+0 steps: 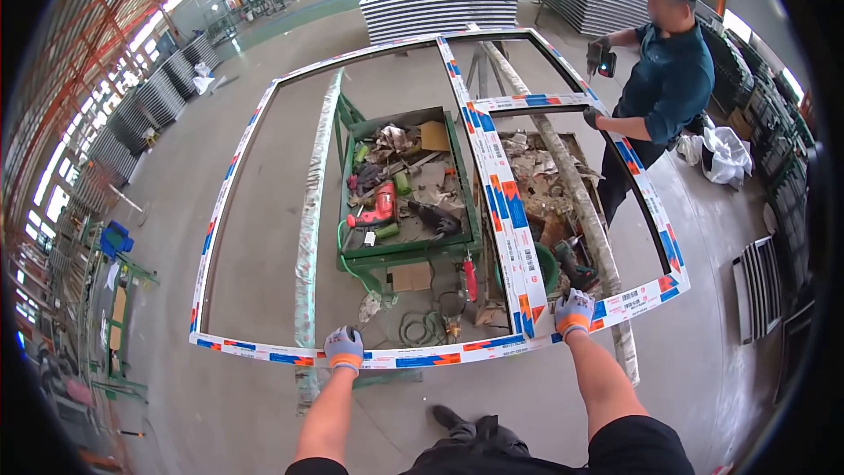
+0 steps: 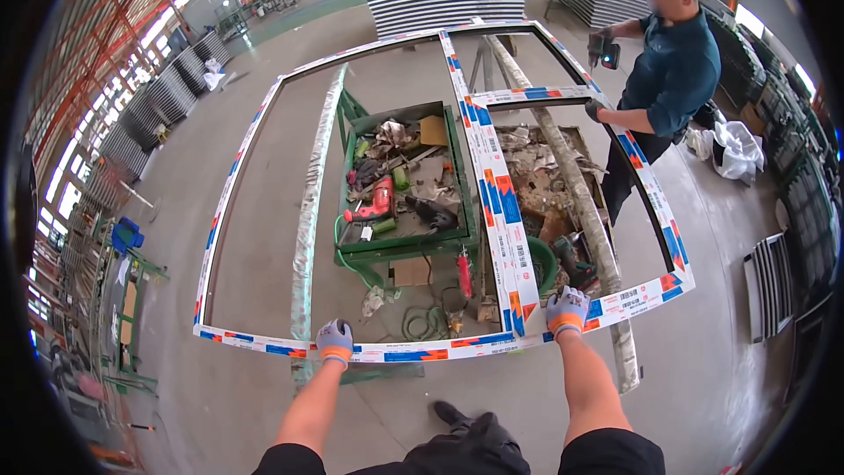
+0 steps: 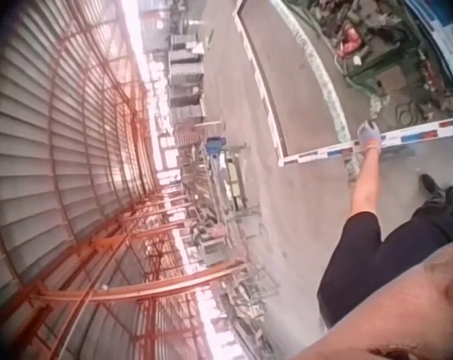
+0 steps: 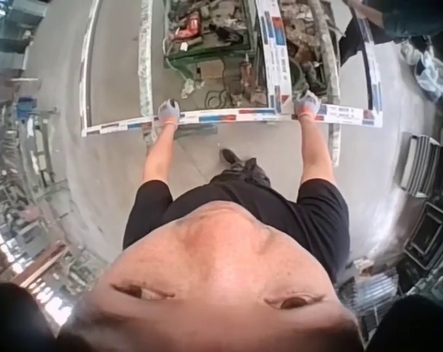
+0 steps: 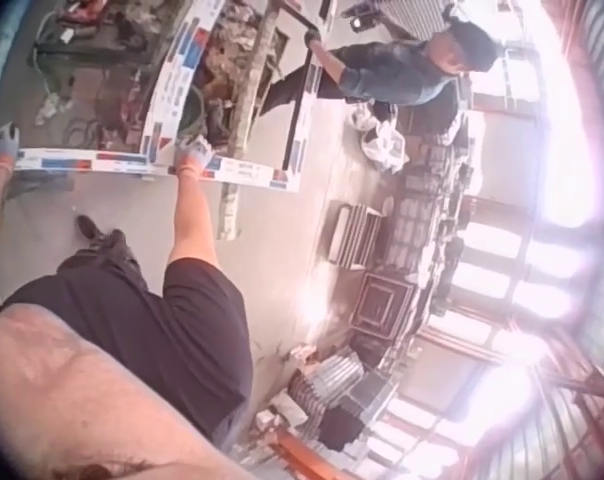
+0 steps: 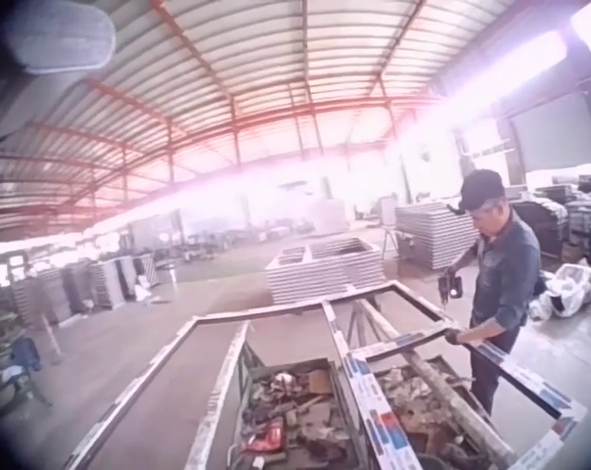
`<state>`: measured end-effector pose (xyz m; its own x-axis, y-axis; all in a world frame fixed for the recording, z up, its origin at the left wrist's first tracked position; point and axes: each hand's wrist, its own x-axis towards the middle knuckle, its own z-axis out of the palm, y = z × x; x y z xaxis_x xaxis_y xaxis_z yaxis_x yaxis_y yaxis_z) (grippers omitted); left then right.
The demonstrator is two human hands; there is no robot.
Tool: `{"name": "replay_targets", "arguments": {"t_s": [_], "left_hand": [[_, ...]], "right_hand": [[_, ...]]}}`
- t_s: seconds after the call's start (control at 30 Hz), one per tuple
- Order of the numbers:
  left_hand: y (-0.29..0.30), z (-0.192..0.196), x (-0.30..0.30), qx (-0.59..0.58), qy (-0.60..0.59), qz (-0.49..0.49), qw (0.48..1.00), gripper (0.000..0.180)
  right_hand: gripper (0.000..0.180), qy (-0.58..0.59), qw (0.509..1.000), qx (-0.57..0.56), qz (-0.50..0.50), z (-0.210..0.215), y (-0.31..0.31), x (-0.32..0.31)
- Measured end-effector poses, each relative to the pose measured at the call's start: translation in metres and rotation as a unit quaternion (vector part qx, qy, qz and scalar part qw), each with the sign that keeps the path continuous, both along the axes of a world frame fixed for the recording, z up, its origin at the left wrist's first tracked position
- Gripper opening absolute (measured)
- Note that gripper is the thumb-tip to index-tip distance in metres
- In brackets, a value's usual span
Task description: Assembling a window frame by applying sealant and using an electric drill to secure the parts.
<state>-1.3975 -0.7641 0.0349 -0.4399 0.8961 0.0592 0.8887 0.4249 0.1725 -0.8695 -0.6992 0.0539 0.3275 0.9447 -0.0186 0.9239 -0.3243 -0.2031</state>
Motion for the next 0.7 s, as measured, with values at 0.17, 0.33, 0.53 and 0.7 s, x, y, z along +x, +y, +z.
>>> {"name": "replay_targets", "arguments": {"t_s": [0.17,0.33,0.53,0.7], "left_hand": [[-0.003,-0.006,-0.007,0.010,0.025,0.007,1.000,0.029],[0.001,-0.005,-0.007,-0.008,0.012,0.009,1.000,0.030],[0.000,-0.010,-0.005,0.031,0.028,0.034,0.999,0.032],[0.000,-0.010,-0.006,-0.007,0.008,0.054,0.998,0.033]], "right_hand": [[0.031,-0.016,1.000,-0.006,0.011,-0.008,0.000,-0.001],[0.033,-0.015,1.000,-0.008,0.004,-0.005,-0.004,-0.001],[0.033,-0.011,1.000,0.019,0.010,-0.004,-0.004,0.001],[0.032,-0.021,0.999,0.020,0.013,-0.011,-0.003,0.004]]}}
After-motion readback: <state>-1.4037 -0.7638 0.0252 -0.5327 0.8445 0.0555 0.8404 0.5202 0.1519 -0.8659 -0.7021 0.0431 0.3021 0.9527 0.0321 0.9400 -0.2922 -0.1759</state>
